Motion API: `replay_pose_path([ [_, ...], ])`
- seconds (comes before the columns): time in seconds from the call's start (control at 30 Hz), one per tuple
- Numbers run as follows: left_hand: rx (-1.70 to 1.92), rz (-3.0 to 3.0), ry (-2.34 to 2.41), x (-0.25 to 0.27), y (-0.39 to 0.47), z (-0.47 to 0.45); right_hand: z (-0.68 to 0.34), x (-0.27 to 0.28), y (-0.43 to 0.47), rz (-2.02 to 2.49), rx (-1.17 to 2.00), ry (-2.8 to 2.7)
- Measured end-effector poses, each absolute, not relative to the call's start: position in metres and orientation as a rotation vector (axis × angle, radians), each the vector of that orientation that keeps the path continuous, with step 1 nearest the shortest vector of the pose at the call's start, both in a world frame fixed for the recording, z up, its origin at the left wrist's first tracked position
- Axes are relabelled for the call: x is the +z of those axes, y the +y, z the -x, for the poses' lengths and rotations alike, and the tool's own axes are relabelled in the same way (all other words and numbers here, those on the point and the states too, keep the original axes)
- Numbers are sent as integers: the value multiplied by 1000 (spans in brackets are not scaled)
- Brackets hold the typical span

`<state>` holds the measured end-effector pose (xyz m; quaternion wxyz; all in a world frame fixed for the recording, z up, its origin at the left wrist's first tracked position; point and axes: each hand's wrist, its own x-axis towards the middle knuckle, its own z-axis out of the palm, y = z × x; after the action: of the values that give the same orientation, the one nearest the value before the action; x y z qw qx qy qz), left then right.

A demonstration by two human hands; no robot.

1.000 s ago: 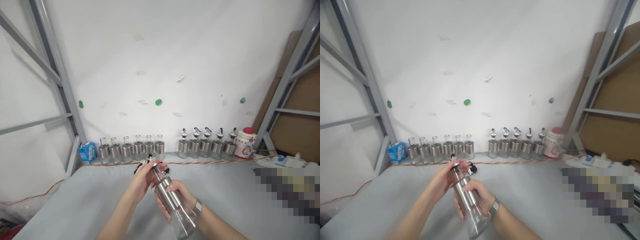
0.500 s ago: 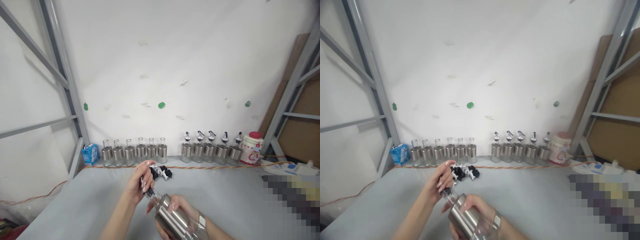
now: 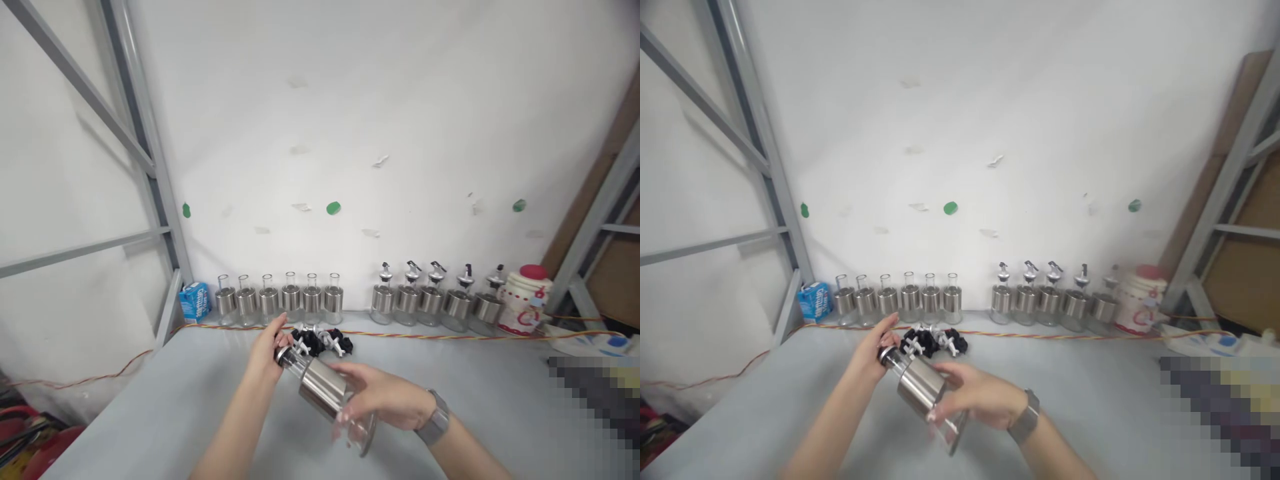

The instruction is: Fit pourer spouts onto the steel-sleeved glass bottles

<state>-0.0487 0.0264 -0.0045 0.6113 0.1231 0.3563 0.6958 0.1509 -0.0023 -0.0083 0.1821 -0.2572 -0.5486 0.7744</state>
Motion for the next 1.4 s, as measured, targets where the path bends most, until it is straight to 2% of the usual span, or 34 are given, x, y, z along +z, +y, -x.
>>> replay_pose_path([
  [0.1, 1608, -279, 798, -3, 27, 48, -146, -13, -4, 748, 2238, -1588],
  [0.23, 1628, -347, 694, 13, 17, 42, -142, -23, -2, 579, 2326, -1249],
  [0.37, 1393, -642, 466, 25, -1, 31, -140, -33, -1, 397, 2550, -1002],
  [0.47, 1345, -670, 438, 25, -4, 30, -136, -32, -4, 324, 2615, -979],
  [0.57, 1407, -557, 415, 22, 2, 37, -133, -22, -9, 369, 2498, -958],
  [0.77, 1597, -488, 483, 16, 15, 49, -130, -1, -16, 557, 1978, -1018],
  [0.87, 1603, -573, 536, 16, 13, 46, -128, -4, -17, 670, 1825, -1073],
  [1.13, 1555, -1064, 721, 22, -1, 35, -132, -19, 0, 701, 2064, -848],
  [1.27, 1527, -1051, 707, 22, -2, 36, -133, -22, 4, 734, 2213, -784],
  [1.4, 1548, -986, 656, 21, -2, 33, -134, -24, 4, 731, 2208, -765],
])
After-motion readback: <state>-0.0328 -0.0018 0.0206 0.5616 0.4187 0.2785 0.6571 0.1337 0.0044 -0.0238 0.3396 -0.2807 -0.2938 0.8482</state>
